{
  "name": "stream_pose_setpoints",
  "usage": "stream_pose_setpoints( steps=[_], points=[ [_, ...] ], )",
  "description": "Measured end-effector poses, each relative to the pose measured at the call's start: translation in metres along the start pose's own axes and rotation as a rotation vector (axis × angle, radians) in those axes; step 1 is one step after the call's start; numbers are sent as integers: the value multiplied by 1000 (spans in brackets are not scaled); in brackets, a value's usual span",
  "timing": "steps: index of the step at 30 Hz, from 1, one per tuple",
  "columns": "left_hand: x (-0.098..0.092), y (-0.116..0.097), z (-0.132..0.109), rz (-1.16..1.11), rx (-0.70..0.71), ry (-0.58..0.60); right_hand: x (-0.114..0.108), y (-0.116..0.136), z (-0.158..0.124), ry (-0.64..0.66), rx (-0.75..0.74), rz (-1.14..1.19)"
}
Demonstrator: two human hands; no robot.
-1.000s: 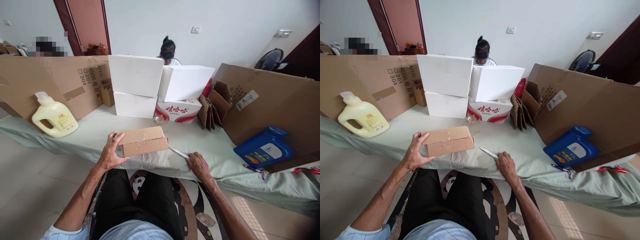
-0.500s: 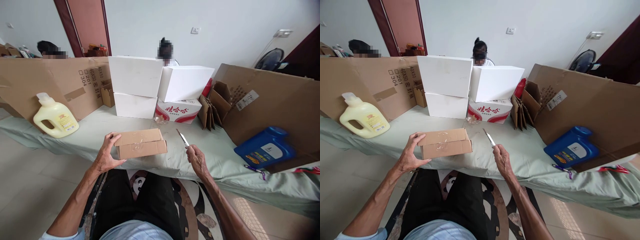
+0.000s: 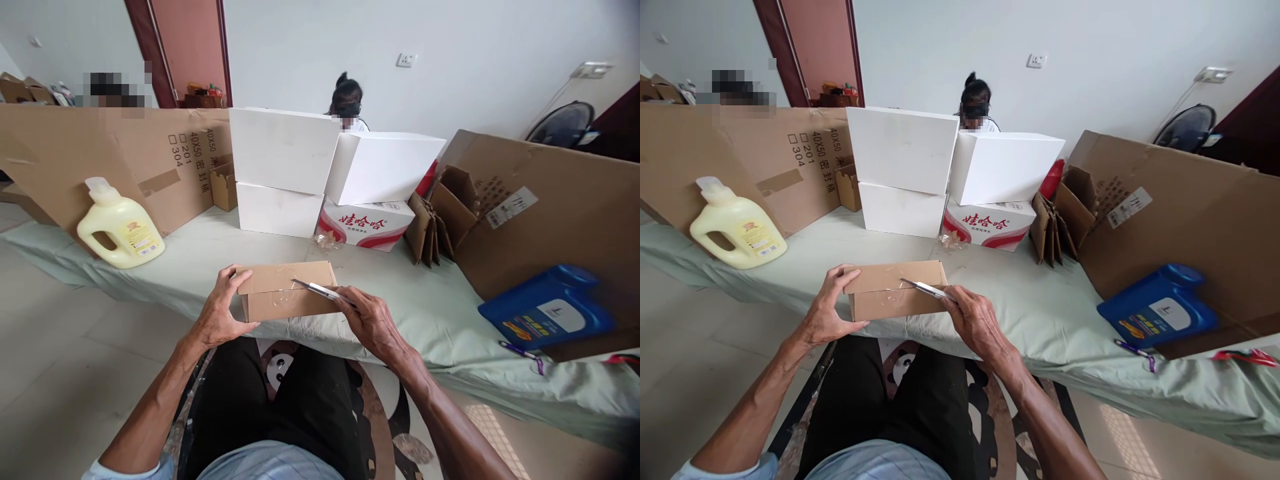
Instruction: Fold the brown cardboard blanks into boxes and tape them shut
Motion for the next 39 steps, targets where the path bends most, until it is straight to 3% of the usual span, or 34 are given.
stream_pose_setpoints(
  steps=[10, 27, 39],
  points=[
    [2, -13, 3, 8, -23, 44, 3, 32, 8, 5, -163, -165],
    [1, -16, 4, 28, -1, 42, -4, 39, -5, 83, -189, -95],
    [1, -18, 5, 24, -9, 62, -3, 47, 1, 46, -279, -235]
  ],
)
Point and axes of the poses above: each hand's wrist, its own z-axis towards the middle knuckle, its own x-axis out of the palm, y = z × x, the point moved 8 cm from there along z, towards the middle knuckle, and after that the axes turned 1 degree about x, right-handed, at the moved point
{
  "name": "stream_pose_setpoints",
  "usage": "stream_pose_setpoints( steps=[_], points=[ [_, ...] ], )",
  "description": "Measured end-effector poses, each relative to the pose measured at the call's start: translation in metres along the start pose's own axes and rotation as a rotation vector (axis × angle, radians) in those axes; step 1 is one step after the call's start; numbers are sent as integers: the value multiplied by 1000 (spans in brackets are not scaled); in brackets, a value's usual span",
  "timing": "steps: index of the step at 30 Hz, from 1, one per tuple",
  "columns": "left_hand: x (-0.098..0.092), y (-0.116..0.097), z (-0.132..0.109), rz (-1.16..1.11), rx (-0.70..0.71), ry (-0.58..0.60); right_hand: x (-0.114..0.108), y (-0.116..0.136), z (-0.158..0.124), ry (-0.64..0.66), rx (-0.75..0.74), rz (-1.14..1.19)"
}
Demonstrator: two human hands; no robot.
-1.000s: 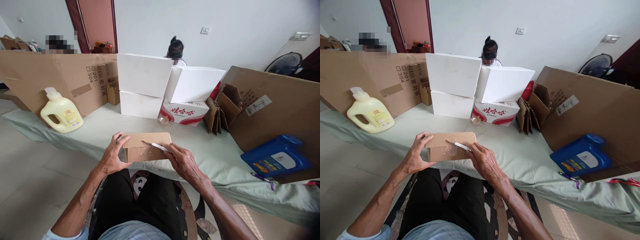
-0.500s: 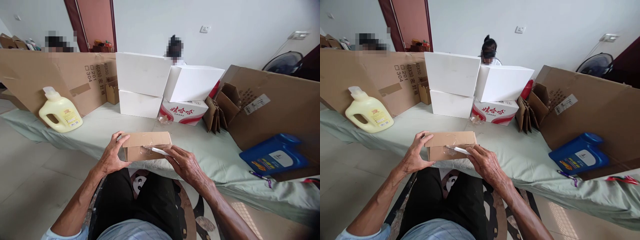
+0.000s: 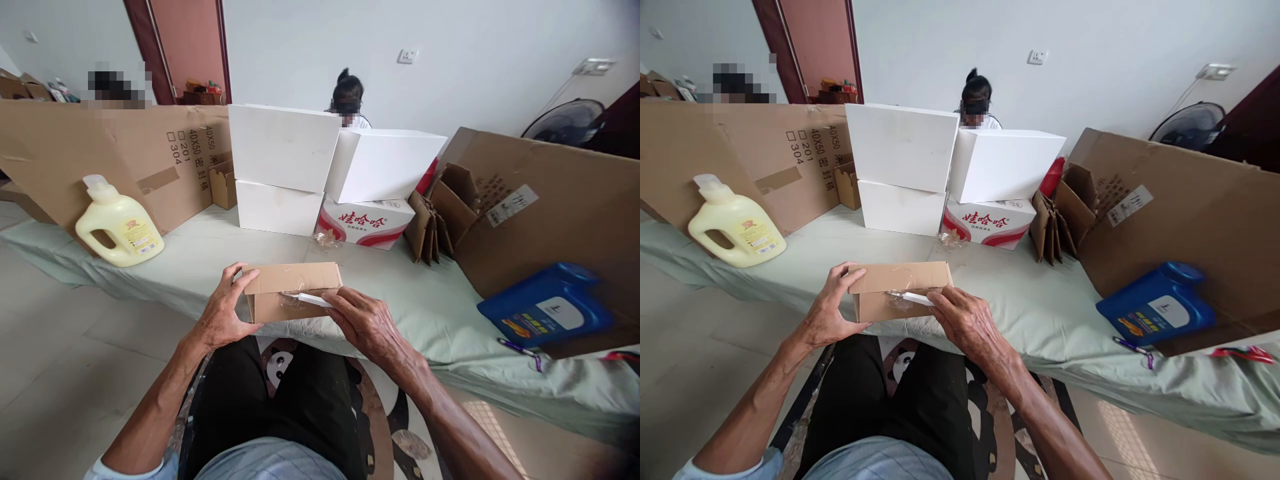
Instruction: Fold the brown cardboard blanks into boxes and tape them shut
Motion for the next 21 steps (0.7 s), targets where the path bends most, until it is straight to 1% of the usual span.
stream_pose_setpoints(
  steps=[9, 21],
  points=[
    [1, 1, 1, 3, 1, -4, -7, -6, 0, 33, 23, -7],
    [-1, -3, 1, 20, 19, -13, -8, 0, 5, 30, -17, -103]
  ],
)
Point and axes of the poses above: each hand's wrist, its own z-axis towards the middle knuckle, its own x-axis out of the palm, y = z × x, the point moved 8 cm from there along z, towards the middle knuckle, and after that the axes turned 1 degree about x, right-handed, at the moved point
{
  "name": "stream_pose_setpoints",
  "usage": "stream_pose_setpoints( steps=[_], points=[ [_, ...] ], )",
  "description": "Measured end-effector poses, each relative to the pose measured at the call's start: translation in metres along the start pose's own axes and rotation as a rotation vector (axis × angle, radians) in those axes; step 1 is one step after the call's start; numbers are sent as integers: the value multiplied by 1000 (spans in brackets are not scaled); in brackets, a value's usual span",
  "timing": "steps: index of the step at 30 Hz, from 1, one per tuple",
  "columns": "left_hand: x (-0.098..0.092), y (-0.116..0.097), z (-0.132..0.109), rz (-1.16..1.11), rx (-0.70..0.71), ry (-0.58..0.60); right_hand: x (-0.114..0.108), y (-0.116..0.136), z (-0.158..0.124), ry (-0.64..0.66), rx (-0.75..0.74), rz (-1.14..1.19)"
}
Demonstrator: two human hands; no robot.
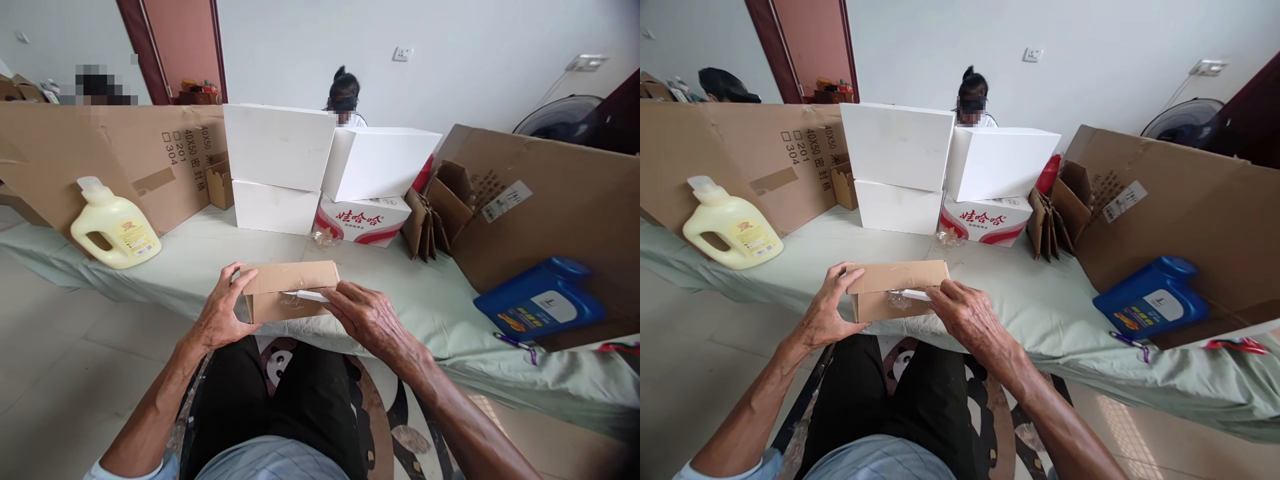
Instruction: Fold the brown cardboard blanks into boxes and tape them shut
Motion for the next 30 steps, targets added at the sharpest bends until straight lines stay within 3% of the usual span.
stream_pose_setpoints(
  steps=[9, 16, 21, 25, 30],
  points=[
    [-1, -2, 2, 1, 20, -10, -7, 0, 4, -5, -36, -88],
    [-1, 1, -3, 7, 7, -25, -20, -31, -6, -8, 3, -290],
    [8, -1, 2, 45, 5, -2, -11, -36, -6, -3, 4, -290],
    [8, -5, 3, 52, 52, -58, -13, -42, -5, -31, 47, -328],
    [8, -2, 2, 18, 53, -47, -18, -75, -23, 0, 110, -168]
  ],
)
Point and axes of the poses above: each hand's wrist, its own z-axis towards the middle knuckle, its own x-axis out of the palm, y = z × x, the point moved 8 cm from there along z, towards the middle knuckle, and after that the axes turned 1 degree about x, right-handed, at the moved point
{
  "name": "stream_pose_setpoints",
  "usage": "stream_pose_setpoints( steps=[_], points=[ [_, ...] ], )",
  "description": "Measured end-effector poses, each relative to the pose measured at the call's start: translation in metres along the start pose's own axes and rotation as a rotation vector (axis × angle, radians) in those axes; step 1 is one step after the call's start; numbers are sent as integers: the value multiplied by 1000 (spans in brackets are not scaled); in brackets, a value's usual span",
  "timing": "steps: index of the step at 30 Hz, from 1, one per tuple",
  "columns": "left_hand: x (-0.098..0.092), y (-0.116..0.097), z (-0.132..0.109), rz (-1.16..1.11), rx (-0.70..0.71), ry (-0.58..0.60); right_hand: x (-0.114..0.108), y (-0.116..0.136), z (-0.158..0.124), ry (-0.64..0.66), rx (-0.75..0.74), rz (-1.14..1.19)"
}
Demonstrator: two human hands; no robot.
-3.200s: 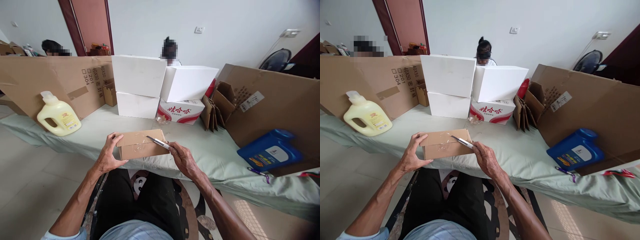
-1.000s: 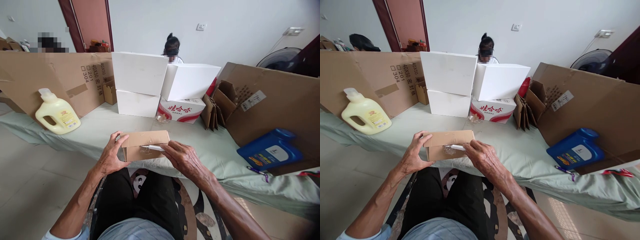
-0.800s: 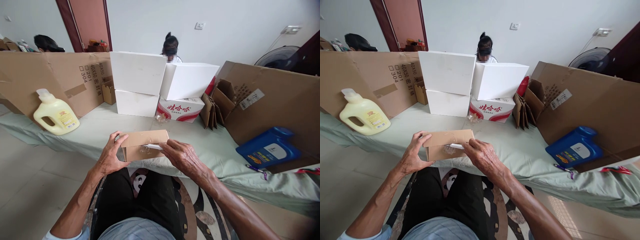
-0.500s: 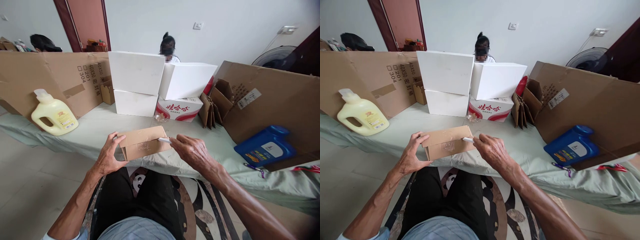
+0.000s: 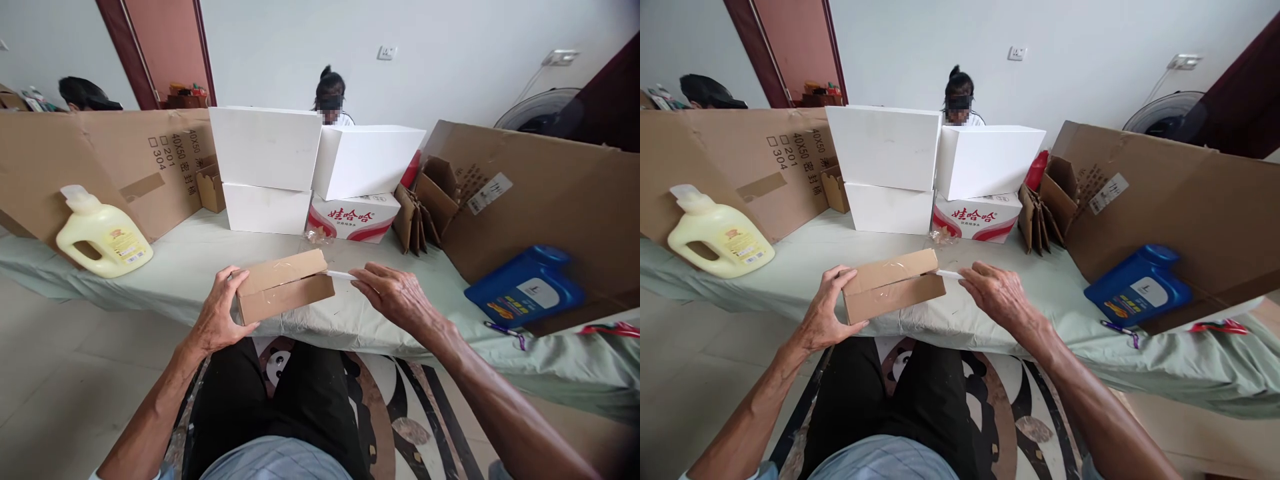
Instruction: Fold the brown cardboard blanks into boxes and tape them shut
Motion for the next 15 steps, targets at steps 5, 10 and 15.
stream_pose_setpoints(
  steps=[5, 10, 15],
  points=[
    [-6, 12, 1, -40, -48, 22, 32, -46, -48, -131, 247, 130],
    [-13, 32, -6, -90, -134, 84, 96, -79, -105, -134, 449, 69],
    [-16, 36, -5, -200, -162, 195, 125, -81, -113, -144, 459, 60]
  ],
)
Point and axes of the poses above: each hand's wrist, its own z-axis towards the middle knuckle, its own x-axis out of the palm, y = z × x, the point moved 8 cm from there along z, towards the middle knuckle, and after that the axes turned 1 degree about x, right-handed, at the moved point
